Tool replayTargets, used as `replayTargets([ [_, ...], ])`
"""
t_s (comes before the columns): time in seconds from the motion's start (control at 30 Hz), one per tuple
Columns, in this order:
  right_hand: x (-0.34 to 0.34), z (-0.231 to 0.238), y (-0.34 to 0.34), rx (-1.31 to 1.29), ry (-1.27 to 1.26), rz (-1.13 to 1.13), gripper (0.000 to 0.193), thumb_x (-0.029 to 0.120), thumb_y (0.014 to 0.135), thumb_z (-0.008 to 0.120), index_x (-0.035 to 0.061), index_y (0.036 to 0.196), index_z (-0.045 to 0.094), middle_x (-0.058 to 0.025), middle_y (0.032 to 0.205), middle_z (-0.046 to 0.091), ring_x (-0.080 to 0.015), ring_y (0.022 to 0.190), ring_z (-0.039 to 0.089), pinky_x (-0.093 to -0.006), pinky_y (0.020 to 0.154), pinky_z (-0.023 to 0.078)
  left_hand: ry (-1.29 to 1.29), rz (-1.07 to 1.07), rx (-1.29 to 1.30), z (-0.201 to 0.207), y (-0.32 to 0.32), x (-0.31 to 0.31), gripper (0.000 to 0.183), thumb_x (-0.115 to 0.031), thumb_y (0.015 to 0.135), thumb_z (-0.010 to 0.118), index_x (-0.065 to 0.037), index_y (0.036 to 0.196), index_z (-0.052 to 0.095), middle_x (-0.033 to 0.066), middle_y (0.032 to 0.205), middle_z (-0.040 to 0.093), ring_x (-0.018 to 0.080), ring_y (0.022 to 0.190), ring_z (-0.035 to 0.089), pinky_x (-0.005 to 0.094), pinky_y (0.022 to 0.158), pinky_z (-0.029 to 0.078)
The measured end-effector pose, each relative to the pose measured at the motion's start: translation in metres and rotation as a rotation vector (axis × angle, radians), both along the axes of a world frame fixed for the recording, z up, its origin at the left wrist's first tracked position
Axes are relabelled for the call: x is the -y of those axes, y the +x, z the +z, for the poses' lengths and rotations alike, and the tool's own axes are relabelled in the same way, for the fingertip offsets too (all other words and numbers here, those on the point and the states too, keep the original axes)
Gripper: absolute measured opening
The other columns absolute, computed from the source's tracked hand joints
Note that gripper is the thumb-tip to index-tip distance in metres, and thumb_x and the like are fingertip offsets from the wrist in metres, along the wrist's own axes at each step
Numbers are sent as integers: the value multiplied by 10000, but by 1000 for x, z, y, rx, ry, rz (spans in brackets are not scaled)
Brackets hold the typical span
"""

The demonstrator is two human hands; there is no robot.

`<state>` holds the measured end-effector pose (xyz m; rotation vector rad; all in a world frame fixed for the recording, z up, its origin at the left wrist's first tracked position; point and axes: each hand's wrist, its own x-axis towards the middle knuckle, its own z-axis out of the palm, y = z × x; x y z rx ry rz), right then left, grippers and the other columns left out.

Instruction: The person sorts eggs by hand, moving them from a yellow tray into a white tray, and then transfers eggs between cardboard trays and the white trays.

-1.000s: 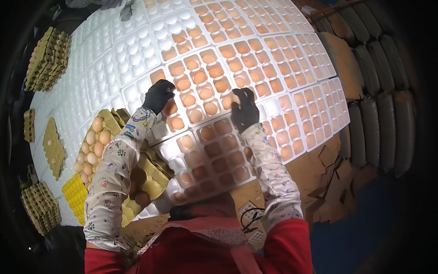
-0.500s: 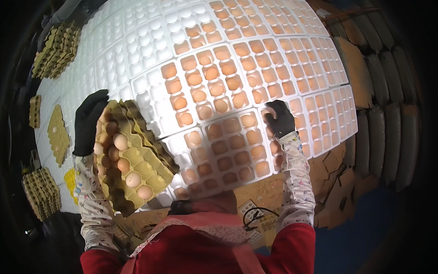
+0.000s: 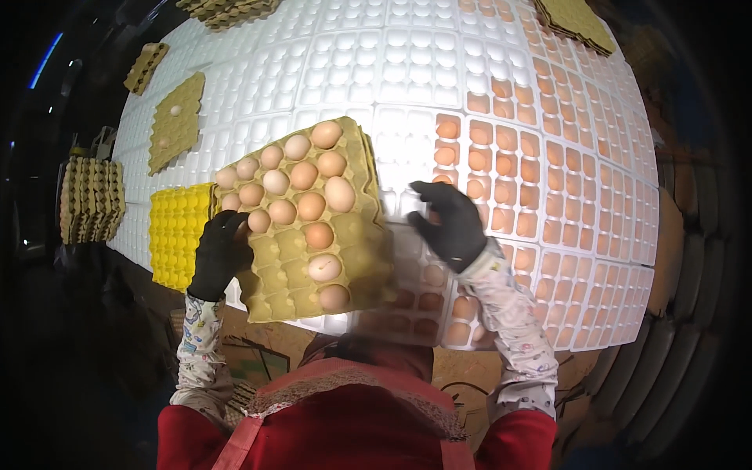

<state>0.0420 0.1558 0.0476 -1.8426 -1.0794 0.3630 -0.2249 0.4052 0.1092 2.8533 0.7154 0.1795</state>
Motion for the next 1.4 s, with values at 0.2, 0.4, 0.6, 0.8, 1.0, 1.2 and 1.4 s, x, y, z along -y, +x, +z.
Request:
replayTargets([
  [0.2,-110,12,-65,736,-577,65,347,130,683,632,39,995,508,-111,734,581,-288,650,594,-413,570,471,-189,-16,81,-28,-32,-32,393,-9,698,622,-100,1071,534,110,1002,562,336,949,532,417,788,453],
  [0.4,-121,57,-36,296,-659,414,575,228,626,730,78,1136,511,-156,925,620,-298,884,620,-404,753,497,-554,-4,283,-35,-49,-54,397,-25,685,695,-61,1055,555,61,941,582,192,830,590,309,706,484],
  [0.6,-126,51,-61,-890,-71,260,419,133,721,691,52,1103,537,-49,1015,586,-155,939,562,-304,816,470,-1142,80,809,-36,-59,-92,149,-121,818,582,-17,924,566,49,822,573,129,688,565,277,617,461],
  [0.8,-191,59,-153,598,-689,239,273,147,664,690,18,869,563,-134,855,591,-286,684,627,-373,576,491,-120,-186,177,-51,-36,-108,395,-250,707,685,-80,1043,565,127,1024,553,315,878,595,412,719,483],
  [1.0,-193,57,-154,647,-889,256,365,186,592,714,78,920,596,-142,855,586,-306,720,631,-427,585,497,-448,-133,259,-54,-33,-119,449,-223,730,693,-73,1122,534,113,1025,579,262,857,598,365,724,488],
  [1.2,-170,89,-147,-853,34,136,425,147,747,630,102,1145,486,-52,1083,546,-173,1023,528,-345,898,422,-1548,203,841,-40,-38,-157,419,-23,744,589,-94,1148,502,45,887,511,146,752,564,323,630,541],
  [1.4,-204,59,-176,653,-663,188,263,203,792,646,161,1046,593,-129,1005,544,-290,732,634,-414,636,507,-184,35,-4,-31,-4,-139,500,-347,637,780,-146,1062,608,137,1277,402,337,1003,544,429,825,483],
])
